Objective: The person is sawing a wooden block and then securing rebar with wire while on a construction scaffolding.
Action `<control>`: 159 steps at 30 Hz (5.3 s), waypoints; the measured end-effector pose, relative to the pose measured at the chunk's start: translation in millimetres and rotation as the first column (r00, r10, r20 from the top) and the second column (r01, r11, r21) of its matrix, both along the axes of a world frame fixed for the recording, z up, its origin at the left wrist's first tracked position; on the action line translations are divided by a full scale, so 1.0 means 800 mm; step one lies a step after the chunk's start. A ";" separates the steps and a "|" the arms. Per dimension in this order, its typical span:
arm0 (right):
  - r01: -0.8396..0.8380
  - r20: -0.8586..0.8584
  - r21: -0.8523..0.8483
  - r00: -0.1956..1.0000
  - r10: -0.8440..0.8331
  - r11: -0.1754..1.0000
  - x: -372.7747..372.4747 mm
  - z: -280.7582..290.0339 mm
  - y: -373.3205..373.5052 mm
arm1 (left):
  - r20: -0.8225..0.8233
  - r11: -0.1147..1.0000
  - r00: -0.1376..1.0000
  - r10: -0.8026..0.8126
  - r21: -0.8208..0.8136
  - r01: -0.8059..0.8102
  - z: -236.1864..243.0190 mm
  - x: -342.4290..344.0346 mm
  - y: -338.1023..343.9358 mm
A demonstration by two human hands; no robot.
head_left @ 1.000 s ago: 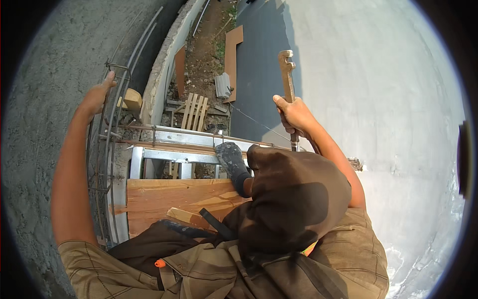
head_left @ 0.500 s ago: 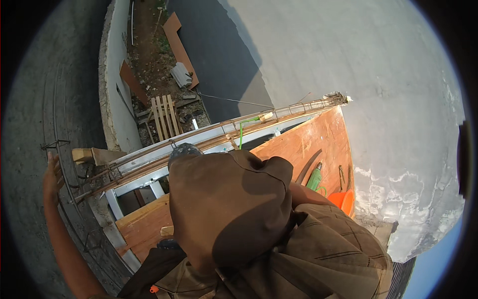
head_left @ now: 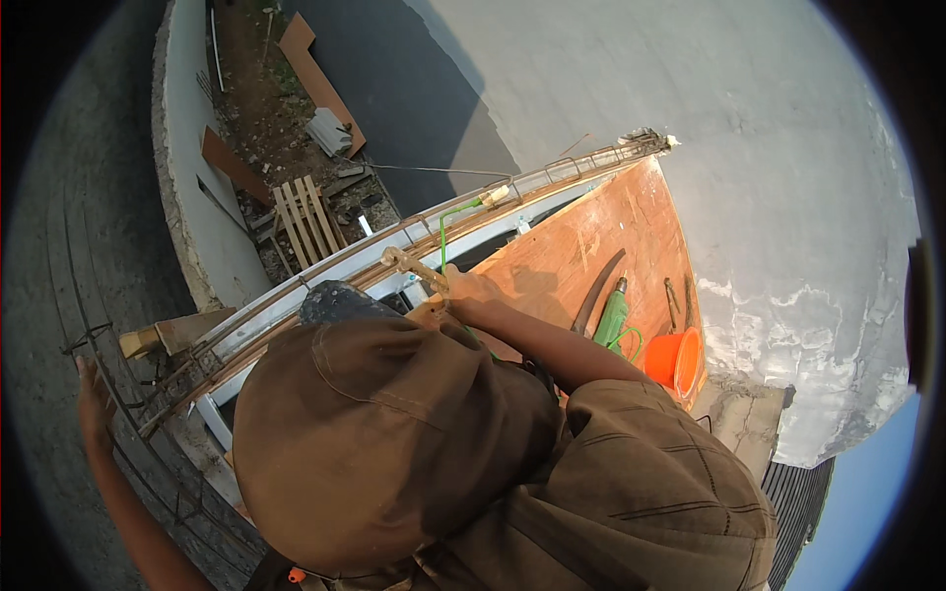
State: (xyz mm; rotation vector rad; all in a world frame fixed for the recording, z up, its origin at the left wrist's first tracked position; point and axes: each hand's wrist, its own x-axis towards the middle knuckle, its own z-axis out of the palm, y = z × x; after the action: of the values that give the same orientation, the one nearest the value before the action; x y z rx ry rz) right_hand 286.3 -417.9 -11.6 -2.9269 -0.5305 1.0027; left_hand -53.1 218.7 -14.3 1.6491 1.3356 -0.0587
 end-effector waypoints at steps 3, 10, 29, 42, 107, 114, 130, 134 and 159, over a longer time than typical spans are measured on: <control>-0.113 0.034 0.071 0.993 0.110 0.991 -0.028 -0.014 -0.007 | 0.021 0.999 1.000 0.016 -0.044 -0.015 0.000 -0.003 0.006; -0.416 0.213 0.242 0.904 0.370 0.877 -0.052 -0.054 -0.038 | 0.074 0.997 0.997 0.036 -0.069 -0.031 -0.007 -0.010 0.020; 0.183 0.284 0.244 0.926 -0.250 0.952 0.050 -0.006 -0.255 | 0.146 0.988 0.989 0.031 -0.154 -0.008 -0.009 -0.019 0.026; 0.945 0.242 0.057 0.299 -0.923 0.321 -0.065 -0.102 -0.425 | 0.035 0.998 0.999 0.014 -0.062 -0.012 0.027 0.012 -0.023; 0.145 -0.774 0.606 0.336 0.537 0.782 0.034 -0.192 0.506 | -0.474 0.814 0.870 0.139 0.555 0.173 0.010 0.149 -0.149; 0.052 -0.733 0.629 0.374 0.568 0.776 0.007 -0.188 0.546 | -0.362 0.876 0.883 0.299 0.470 -0.104 -0.013 0.157 -0.149; -0.088 -0.729 0.608 0.332 0.599 0.789 0.023 -0.123 0.551 | -0.321 0.890 0.915 0.244 0.449 -0.080 -0.014 0.141 -0.155; -0.055 -0.790 0.572 0.232 0.568 0.819 0.055 -0.115 0.535 | -0.327 0.884 0.920 0.217 0.466 -0.043 -0.014 0.142 -0.153; 0.169 -0.823 0.541 0.311 0.476 0.824 0.020 -0.176 0.504 | -0.256 0.884 0.936 0.243 0.456 -0.105 -0.018 0.141 -0.152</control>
State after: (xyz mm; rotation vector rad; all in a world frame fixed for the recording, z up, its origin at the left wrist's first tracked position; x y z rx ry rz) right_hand 302.0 -15.1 -152.5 -1.3272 -0.8147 1.9255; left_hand 60.0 97.0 -29.0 1.9370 1.8368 0.1066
